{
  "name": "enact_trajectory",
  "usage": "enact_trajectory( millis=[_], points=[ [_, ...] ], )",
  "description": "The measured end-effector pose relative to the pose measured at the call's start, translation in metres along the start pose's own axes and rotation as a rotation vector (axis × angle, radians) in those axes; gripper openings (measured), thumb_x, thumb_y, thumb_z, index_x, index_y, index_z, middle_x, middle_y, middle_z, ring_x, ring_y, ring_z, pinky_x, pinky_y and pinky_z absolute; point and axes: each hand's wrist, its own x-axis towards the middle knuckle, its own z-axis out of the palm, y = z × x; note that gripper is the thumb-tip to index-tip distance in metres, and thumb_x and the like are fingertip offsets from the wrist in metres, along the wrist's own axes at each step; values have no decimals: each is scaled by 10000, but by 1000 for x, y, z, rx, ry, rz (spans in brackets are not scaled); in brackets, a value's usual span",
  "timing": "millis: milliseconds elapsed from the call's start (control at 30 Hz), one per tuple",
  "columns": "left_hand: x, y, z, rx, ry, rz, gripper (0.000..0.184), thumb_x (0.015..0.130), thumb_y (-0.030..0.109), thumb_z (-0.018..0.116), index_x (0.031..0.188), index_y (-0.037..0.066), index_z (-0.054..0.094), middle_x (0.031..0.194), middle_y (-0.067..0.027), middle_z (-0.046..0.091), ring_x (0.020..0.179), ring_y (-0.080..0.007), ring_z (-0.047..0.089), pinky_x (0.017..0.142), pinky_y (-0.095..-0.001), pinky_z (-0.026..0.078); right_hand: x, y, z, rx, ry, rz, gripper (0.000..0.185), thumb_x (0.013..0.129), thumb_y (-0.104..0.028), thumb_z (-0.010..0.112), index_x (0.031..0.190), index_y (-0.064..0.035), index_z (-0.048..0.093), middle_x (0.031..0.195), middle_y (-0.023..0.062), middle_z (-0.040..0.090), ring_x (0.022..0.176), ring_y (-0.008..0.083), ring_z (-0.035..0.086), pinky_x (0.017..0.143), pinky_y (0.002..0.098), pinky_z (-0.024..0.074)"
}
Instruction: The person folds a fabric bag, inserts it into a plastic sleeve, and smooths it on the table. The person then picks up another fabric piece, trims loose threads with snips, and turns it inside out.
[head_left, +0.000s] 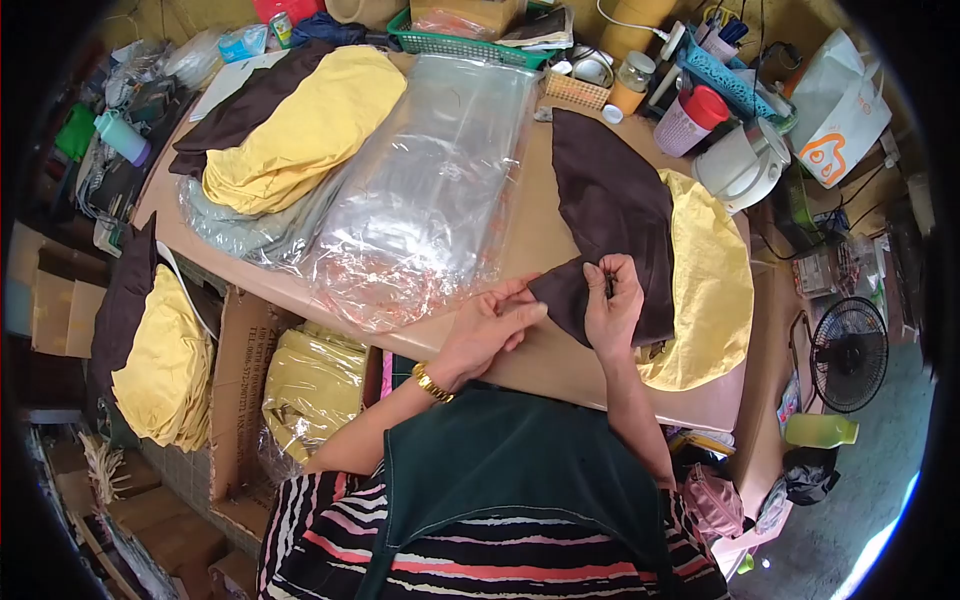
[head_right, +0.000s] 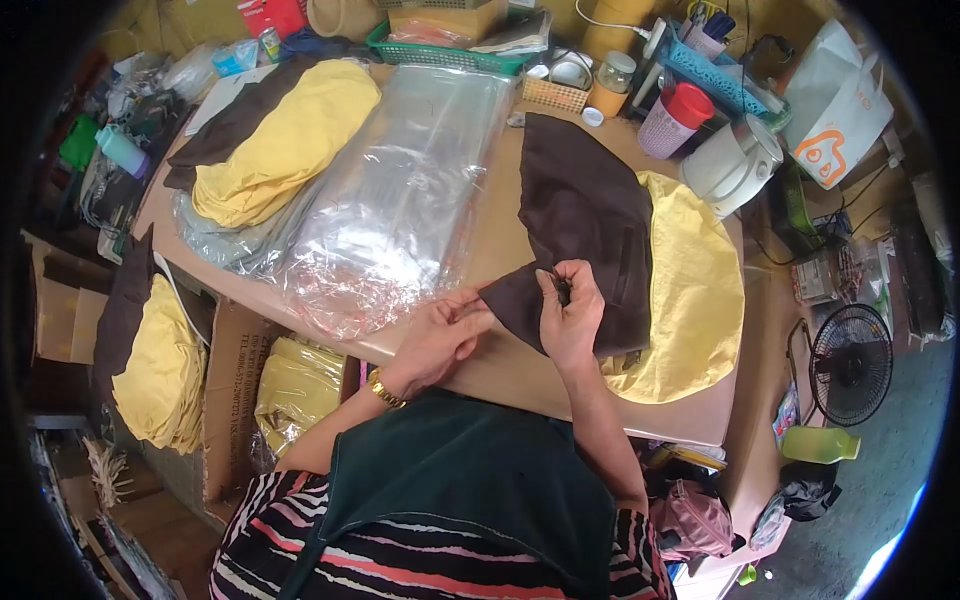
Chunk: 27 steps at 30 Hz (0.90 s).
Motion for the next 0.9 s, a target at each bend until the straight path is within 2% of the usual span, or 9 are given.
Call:
enact_trajectory(
  millis=[67, 233, 300, 400, 467, 500, 567, 733, 900],
  points=[
    [4, 4, 5, -361, 31, 11, 338, 899, 126, 661, 1192, -16, 569, 917, -51, 645, 791, -115, 682, 612, -174, 552, -2, -1, 1, 21, 11, -24, 181, 859, -43, 680, 828, -26, 503, 642, 35, 448, 551, 115, 374, 514, 258, 353],
    [6, 7, 13, -617, 99, 32, 147, 940, 112, 592, 996, -24, 586, 883, -62, 634, 886, -167, 684, 748, -227, 592, -5, -3, -1, 23, -14, 9, 164, 861, -57, 678, 844, -23, 518, 638, 49, 482, 568, 128, 433, 537, 266, 387],
    [3, 10, 16, -676, 99, 46, 140, 949, 116, 577, 940, -23, 577, 895, -71, 633, 921, -192, 682, 795, -247, 596, -3, -8, -6, -4, -28, 17, 164, 858, -73, 685, 850, -22, 530, 635, 56, 498, 574, 138, 461, 545, 270, 402],
    [-2, 13, 15, -716, 37, 50, 167, 967, 125, 544, 895, -25, 557, 899, -85, 631, 978, -236, 671, 839, -273, 590, 3, -25, -13, -130, -89, 74, 187, 838, -125, 718, 878, -20, 568, 760, 85, 572, 617, 191, 544, 574, 298, 445],
    [-6, 20, 18, -662, 49, 34, 178, 981, 133, 519, 891, -19, 543, 911, -93, 619, 1005, -254, 662, 843, -284, 591, 9, -48, -14, -222, -25, -170, 225, 792, -161, 752, 905, -34, 605, 884, 91, 567, 659, 247, 586, 589, 340, 470],
    [-6, 22, 19, -662, 51, 34, 178, 981, 133, 519, 891, -19, 543, 911, -93, 619, 1005, -254, 662, 843, -284, 591, 9, -58, -18, -221, -25, -168, 225, 792, -161, 752, 905, -34, 605, 884, 91, 567, 659, 247, 586, 589, 340, 470],
    [-6, 26, 21, -602, 96, 34, 182, 987, 144, 506, 909, -19, 533, 917, -98, 615, 977, -231, 668, 844, -287, 590, 6, -72, -26, -357, -215, -215, 238, 762, -168, 759, 925, -58, 624, 943, 83, 538, 685, 271, 596, 607, 369, 479],
    [-4, 19, 22, -546, 134, 94, 181, 986, 162, 517, 919, -6, 522, 933, -102, 622, 868, -177, 670, 817, -277, 584, 3, -82, -26, -451, -282, -367, 262, 680, -123, 769, 884, -100, 606, 798, 48, 499, 604, 234, 549, 549, 344, 430],
    [-3, 13, 22, -480, 118, 144, 183, 986, 176, 524, 939, -1, 518, 932, -102, 627, 835, -141, 657, 793, -257, 570, 6, -88, -25, -475, -328, -375, 284, 677, -104, 759, 858, -93, 541, 789, 47, 499, 596, 233, 545, 547, 342, 423]
  ],
)
